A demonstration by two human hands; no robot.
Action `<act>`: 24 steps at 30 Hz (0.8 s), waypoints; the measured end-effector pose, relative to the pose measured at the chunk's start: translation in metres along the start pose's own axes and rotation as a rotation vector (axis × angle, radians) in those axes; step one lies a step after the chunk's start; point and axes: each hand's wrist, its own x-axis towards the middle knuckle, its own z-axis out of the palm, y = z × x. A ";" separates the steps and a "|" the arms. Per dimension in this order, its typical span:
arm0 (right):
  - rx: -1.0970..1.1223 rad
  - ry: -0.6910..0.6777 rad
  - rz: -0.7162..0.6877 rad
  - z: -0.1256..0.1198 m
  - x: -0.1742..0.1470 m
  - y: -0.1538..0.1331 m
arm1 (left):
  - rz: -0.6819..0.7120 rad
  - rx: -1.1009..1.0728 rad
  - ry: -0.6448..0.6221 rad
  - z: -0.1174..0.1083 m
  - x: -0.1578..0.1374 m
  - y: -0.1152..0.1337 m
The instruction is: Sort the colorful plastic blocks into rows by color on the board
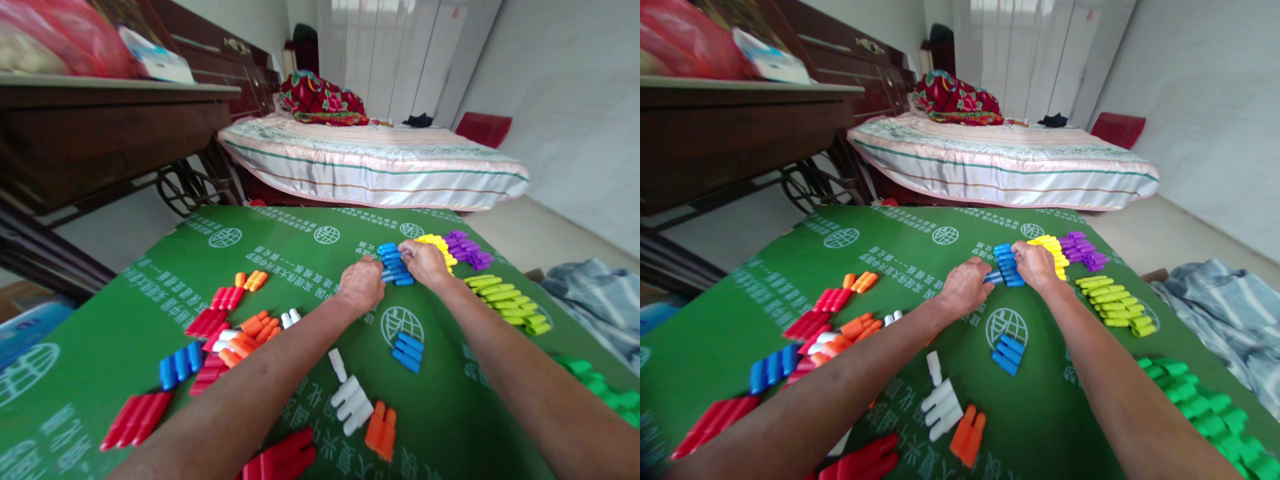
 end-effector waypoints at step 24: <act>0.274 0.033 -0.060 0.010 0.000 0.014 | -0.010 -0.001 0.039 0.007 0.051 0.026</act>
